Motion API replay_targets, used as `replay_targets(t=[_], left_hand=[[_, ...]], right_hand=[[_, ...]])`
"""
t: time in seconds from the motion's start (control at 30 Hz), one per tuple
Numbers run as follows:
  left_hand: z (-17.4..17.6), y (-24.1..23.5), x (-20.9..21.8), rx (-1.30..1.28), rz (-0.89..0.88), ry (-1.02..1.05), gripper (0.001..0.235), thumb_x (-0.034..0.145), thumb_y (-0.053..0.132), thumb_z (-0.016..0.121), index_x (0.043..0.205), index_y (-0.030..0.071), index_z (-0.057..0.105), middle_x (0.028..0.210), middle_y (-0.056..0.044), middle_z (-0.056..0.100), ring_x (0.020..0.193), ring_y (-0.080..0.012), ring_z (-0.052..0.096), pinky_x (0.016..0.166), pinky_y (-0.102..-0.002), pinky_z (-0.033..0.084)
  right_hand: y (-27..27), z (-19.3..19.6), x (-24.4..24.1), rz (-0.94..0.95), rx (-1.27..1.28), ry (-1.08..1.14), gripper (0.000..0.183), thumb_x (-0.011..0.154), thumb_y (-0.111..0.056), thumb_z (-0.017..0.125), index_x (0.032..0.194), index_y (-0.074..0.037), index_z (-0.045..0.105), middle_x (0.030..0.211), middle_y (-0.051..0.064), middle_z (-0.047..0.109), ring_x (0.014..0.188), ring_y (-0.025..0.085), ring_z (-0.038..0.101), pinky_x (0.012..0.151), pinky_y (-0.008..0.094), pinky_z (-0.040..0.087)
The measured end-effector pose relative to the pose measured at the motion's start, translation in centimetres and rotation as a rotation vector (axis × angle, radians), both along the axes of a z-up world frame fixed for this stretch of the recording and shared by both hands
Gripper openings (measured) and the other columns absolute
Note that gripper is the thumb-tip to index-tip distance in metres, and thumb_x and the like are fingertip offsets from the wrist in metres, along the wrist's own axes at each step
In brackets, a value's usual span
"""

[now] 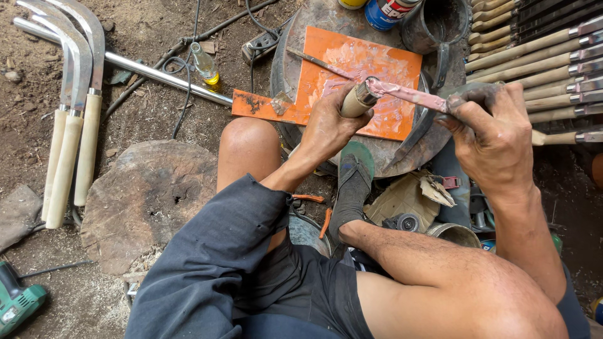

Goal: The person applies a pink paste into the socket of a wooden handle, inserts a metal sickle blade, and taps it to seat the blade. The person then uses an angle grinder to smooth the blade edge and marks the blade with a pencil. Finally, the person inserts a metal rod into the handle and places the assembled tool with others.

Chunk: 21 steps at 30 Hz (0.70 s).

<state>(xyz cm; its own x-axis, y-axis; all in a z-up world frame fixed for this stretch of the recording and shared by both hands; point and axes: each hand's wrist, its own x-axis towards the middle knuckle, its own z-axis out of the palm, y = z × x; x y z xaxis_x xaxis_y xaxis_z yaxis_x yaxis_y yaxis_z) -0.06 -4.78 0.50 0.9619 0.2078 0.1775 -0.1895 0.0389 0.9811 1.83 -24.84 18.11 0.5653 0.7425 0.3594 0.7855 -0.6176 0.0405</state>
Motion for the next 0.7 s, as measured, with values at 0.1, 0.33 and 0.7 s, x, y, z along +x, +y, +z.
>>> replay_targets(t=[0.1, 0.33, 0.7], left_hand=[[0.5, 0.5, 0.1, -0.075, 0.039, 0.03, 0.036, 0.09, 0.022, 0.078, 0.12, 0.006, 0.068, 0.098, -0.007, 0.075, 0.088, -0.0147, 0.071, 0.08, -0.033, 0.059], [0.6, 2.7, 0.0, -0.16, 0.08, 0.006, 0.03, 0.096, 0.024, 0.078, 0.117, 0.006, 0.066, 0.1, -0.006, 0.074, 0.089, -0.0129, 0.069, 0.079, -0.033, 0.059], [0.1, 3.0, -1.8, 0.022, 0.053, -0.055, 0.042, 0.093, 0.025, 0.082, 0.122, 0.003, 0.061, 0.107, -0.012, 0.077, 0.1, -0.0182, 0.075, 0.09, -0.033, 0.061]], right_hand=[[-1.2, -0.6, 1.0, -0.07, -0.18, -0.137, 0.014, 0.097, -0.007, 0.083, 0.105, -0.005, 0.071, 0.096, 0.014, 0.065, 0.098, 0.031, 0.056, 0.081, 0.041, 0.048], [-5.6, -11.6, 6.3, -0.365, 0.049, 0.231, 0.022, 0.097, -0.01, 0.083, 0.104, 0.001, 0.065, 0.101, 0.021, 0.067, 0.096, 0.038, 0.062, 0.082, 0.049, 0.049], [-3.3, -32.8, 6.9, -0.647, 0.519, 0.603, 0.038, 0.085, -0.012, 0.083, 0.112, 0.002, 0.06, 0.101, 0.018, 0.066, 0.09, 0.035, 0.068, 0.081, 0.044, 0.054]])
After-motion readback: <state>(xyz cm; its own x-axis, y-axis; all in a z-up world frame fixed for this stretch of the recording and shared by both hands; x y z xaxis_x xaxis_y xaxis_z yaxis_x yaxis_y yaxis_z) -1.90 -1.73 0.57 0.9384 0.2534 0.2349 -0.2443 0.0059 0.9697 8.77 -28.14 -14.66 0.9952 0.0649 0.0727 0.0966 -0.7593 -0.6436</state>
